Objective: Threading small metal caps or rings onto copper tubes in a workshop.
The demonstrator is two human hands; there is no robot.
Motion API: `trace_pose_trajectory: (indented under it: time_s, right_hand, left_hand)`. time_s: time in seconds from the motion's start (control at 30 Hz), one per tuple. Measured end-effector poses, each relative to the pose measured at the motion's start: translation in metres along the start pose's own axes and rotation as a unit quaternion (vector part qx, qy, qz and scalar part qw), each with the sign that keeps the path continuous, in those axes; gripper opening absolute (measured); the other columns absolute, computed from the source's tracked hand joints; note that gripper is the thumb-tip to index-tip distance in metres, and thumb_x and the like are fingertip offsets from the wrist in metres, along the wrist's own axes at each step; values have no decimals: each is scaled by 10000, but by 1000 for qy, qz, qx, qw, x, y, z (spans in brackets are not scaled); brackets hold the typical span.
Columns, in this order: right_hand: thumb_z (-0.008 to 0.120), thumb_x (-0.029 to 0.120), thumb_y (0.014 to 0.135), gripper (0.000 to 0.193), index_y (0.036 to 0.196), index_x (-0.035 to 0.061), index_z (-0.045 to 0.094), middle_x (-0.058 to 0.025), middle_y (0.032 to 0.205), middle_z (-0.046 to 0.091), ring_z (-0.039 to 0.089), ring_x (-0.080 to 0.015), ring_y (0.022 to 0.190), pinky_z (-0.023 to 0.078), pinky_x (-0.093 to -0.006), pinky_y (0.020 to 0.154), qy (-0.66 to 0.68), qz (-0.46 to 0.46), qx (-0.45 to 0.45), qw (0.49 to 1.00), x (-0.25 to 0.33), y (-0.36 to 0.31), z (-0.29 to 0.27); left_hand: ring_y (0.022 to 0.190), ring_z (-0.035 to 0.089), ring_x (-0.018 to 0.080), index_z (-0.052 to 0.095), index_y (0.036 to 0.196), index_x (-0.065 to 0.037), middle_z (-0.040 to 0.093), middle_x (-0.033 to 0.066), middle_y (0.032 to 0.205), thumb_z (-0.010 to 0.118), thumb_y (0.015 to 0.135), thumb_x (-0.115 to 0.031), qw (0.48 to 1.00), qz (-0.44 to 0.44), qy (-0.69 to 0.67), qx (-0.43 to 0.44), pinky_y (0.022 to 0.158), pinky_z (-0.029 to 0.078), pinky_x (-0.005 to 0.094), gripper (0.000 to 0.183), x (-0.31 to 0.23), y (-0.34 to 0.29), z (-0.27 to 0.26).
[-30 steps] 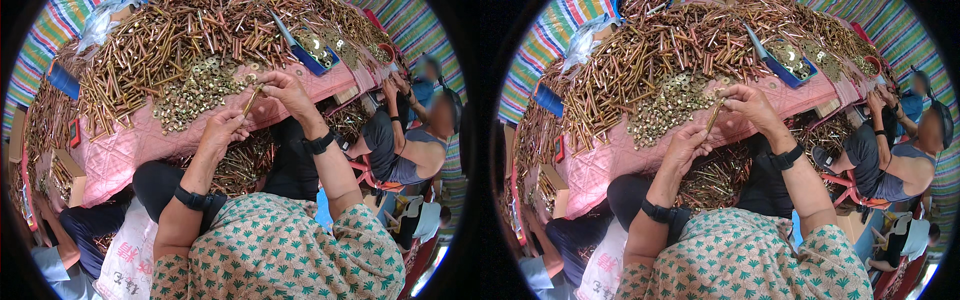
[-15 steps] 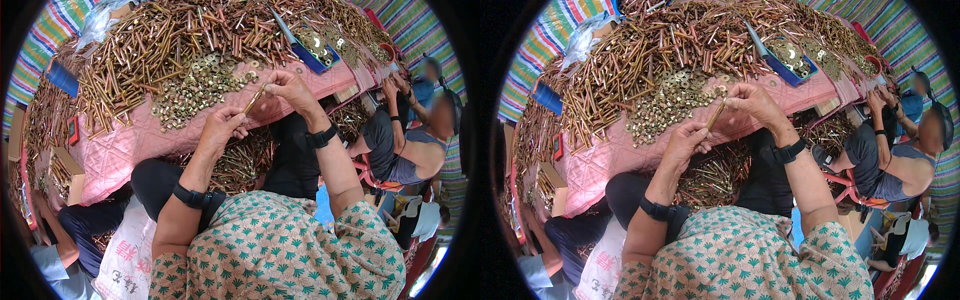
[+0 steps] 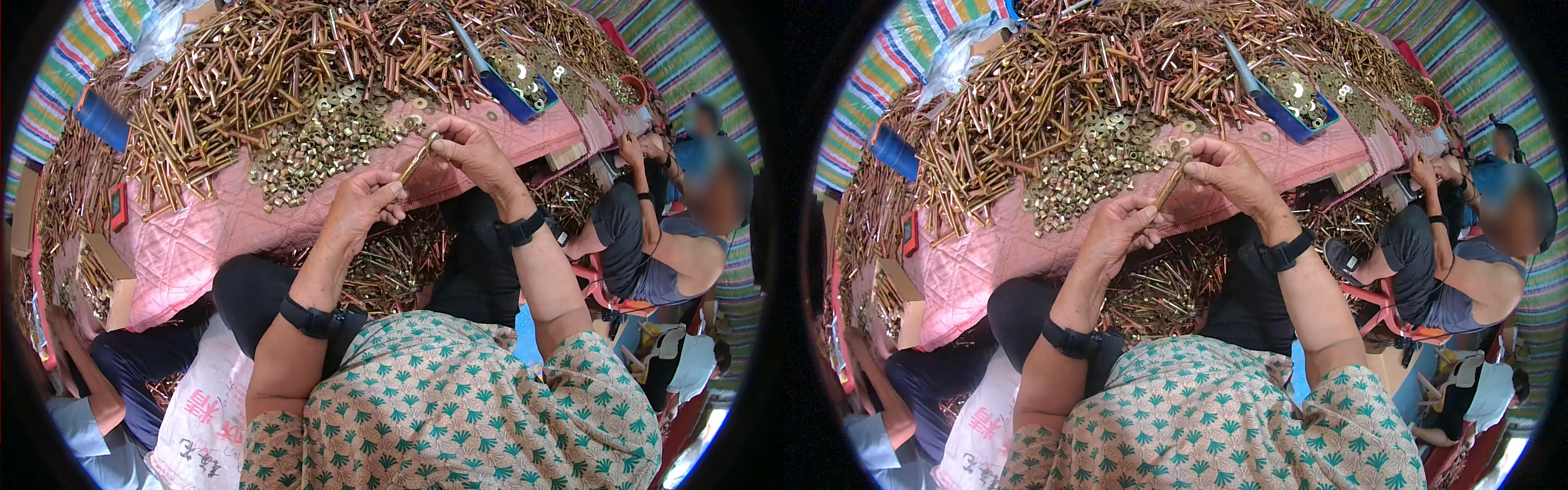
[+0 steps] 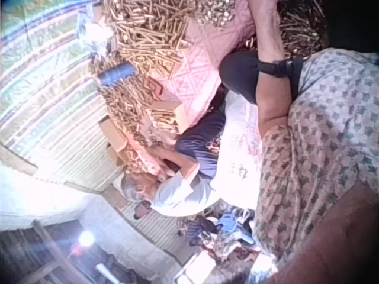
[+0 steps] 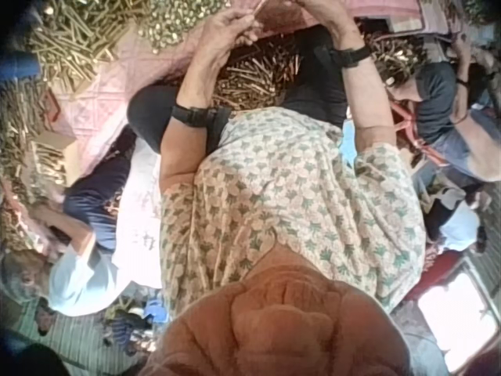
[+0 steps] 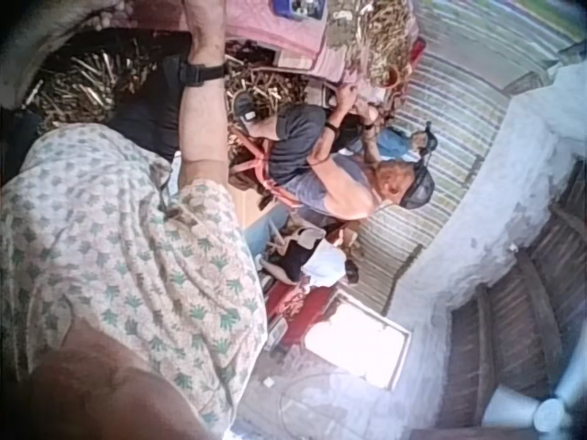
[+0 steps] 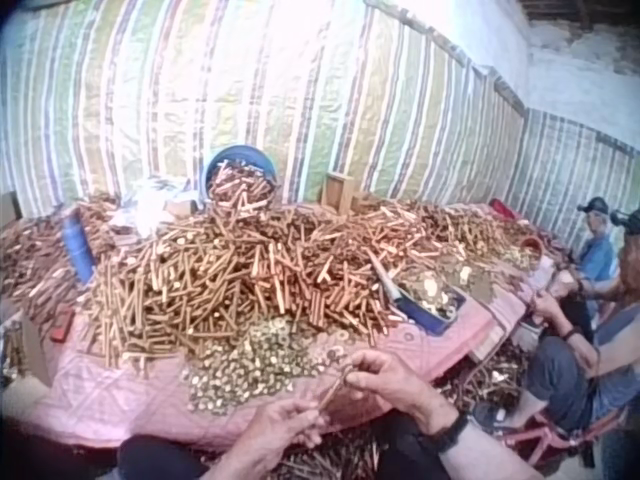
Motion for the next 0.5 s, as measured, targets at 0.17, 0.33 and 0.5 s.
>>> trace_pose_trajectory:
  time_s: [0.17,0.33,0.5]
  right_hand:
    - [648,132,866,190,1029,39,618,38,859,595,509,-16,707,435,-165,617,-48,-8,-13,999,7,0,5]
    - [643,115,860,151,991,41,631,59,824,577,478,-11,688,412,-165,615,-19,15,-12,1000,2,-2,-2]
    - [644,130,868,155,989,34,635,41,802,584,513,-23,682,416,-162,578,-80,-8,-27,996,7,1,1]
  left_hand:
    - [598,618,124,589,1026,-23,645,72,811,611,889,-113,1000,10,2,8,512,499,203,165,-1,-1,0]
    - [586,614,117,589,1020,-18,647,76,814,614,889,-115,1000,5,15,15,507,493,196,166,0,-2,3]
    - [574,612,115,590,1023,-16,649,78,810,616,888,-115,1000,4,19,11,496,487,190,170,2,-1,3]
Point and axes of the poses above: each hand's wrist, its own y-axis towards the middle knuckle, its own z-axis out of the palm, x = y × z, the point moved 8 cm from there along y, towards the middle knuckle
